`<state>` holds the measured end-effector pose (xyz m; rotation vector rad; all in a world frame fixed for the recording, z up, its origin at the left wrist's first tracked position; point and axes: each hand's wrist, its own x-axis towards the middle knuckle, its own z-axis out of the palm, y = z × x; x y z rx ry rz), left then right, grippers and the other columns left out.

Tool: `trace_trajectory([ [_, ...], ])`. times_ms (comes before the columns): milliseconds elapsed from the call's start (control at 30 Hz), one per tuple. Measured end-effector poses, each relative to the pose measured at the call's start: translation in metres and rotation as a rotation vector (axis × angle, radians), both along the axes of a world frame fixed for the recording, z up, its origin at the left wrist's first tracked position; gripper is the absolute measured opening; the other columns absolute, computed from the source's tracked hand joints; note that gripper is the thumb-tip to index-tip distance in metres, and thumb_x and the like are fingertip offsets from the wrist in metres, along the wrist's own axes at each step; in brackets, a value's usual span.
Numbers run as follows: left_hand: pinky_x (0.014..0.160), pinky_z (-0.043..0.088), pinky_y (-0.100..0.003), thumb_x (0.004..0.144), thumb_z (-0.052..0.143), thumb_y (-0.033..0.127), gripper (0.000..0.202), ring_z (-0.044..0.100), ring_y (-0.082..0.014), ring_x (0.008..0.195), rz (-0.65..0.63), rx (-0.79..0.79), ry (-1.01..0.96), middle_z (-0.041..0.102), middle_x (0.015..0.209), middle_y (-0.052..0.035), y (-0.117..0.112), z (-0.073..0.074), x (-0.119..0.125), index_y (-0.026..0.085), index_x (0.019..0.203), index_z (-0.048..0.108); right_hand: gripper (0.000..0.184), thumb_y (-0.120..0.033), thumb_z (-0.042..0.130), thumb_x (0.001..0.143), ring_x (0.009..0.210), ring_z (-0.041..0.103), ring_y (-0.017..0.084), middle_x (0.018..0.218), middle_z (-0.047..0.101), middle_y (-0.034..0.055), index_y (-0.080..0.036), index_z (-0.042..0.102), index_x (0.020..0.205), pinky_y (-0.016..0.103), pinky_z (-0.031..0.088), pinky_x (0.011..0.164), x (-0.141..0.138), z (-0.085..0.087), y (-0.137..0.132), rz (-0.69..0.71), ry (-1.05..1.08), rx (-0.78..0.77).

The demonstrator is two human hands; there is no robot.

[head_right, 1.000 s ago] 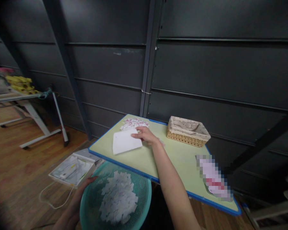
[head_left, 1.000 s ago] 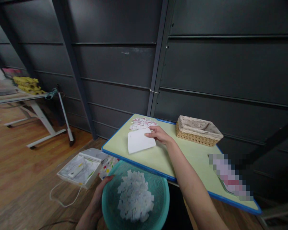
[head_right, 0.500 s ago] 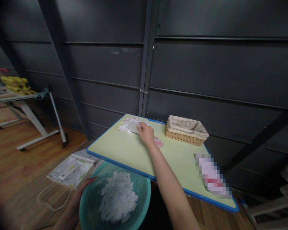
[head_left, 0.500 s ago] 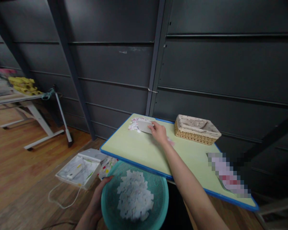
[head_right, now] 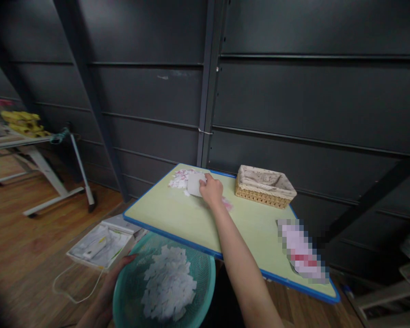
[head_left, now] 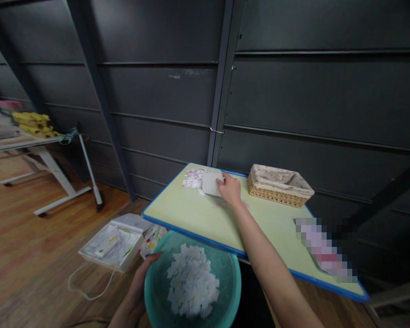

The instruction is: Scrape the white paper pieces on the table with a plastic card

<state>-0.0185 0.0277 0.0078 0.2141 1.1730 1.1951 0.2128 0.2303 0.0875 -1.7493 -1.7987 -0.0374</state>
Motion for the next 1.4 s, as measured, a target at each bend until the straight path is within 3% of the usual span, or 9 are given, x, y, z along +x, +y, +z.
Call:
trace_trajectory([
  [167,0.06,0.058,-0.036,0.073,0.064,0.016,0.012,0.069,-0.0235,0.051,0.002,-0.003,0.006,0.068,0.048,0.0002,0.001,-0.003,0.0,0.017,0.084,0.057,0.037,-0.031,0.046,0.087,0.089,0.062,0.026,0.098,0.07,0.0122,-0.017,0.062,0.117,0.031,0.039,0.075,0.004,0.001,0.002,0.002,0.028,0.014],
  [400,0.057,0.056,-0.034,0.073,0.064,0.013,0.036,0.068,-0.0228,0.048,0.019,-0.033,-0.026,0.068,0.048,0.0021,0.001,-0.002,-0.001,0.012,0.108,0.058,0.031,-0.031,0.051,0.08,0.085,0.061,0.022,0.096,0.07,0.0092,-0.017,0.067,0.102,0.028,0.04,0.074,0.01,0.001,0.008,0.082,0.197,0.039],
  [700,0.049,0.053,-0.03,0.073,0.061,0.012,0.018,0.065,-0.0202,0.045,0.03,0.005,0.018,0.069,0.049,0.0005,0.0,0.002,0.001,0.013,0.091,0.062,0.031,-0.032,0.053,0.071,0.078,0.06,0.021,0.091,0.071,0.0081,-0.015,0.069,0.091,0.028,0.042,0.071,0.016,-0.001,0.014,0.157,0.379,0.027],
  [833,0.056,0.055,-0.034,0.072,0.062,0.012,0.022,0.067,-0.0233,0.048,0.026,-0.014,0.021,0.069,0.049,-0.0008,0.0,0.005,0.003,0.011,0.094,0.062,0.027,-0.03,0.055,0.066,0.076,0.059,0.02,0.085,0.07,0.0067,-0.016,0.069,0.084,0.027,0.041,0.069,0.017,-0.004,0.018,0.209,0.381,-0.007],
  [1067,0.068,0.057,-0.038,0.074,0.062,0.012,0.048,0.07,-0.0258,0.054,0.024,-0.029,0.026,0.069,0.049,0.0013,0.001,0.005,0.0,0.009,0.121,0.054,0.024,-0.033,0.056,0.06,0.07,0.055,0.019,0.073,0.064,0.0036,-0.015,0.066,0.073,0.025,0.038,0.058,0.019,-0.008,0.022,0.312,0.58,-0.071],
  [1267,0.05,0.053,-0.032,0.075,0.062,0.013,0.059,0.066,-0.0235,0.046,0.012,-0.033,-0.014,0.07,0.049,0.0,0.001,0.005,0.001,0.004,0.131,0.046,0.028,-0.033,0.061,0.056,0.055,0.049,0.015,0.065,0.059,0.0016,-0.014,0.065,0.076,0.025,0.032,0.05,0.018,-0.007,0.018,0.404,0.766,-0.231],
  [1400,0.047,0.051,-0.032,0.074,0.061,0.011,0.056,0.065,-0.0235,0.045,0.004,-0.029,-0.024,0.07,0.049,-0.0018,0.0,0.008,0.001,0.003,0.128,0.049,0.027,-0.031,0.061,0.054,0.053,0.048,0.014,0.063,0.058,0.0009,-0.013,0.065,0.074,0.025,0.031,0.049,0.017,-0.006,0.016,0.386,0.821,-0.222],
])
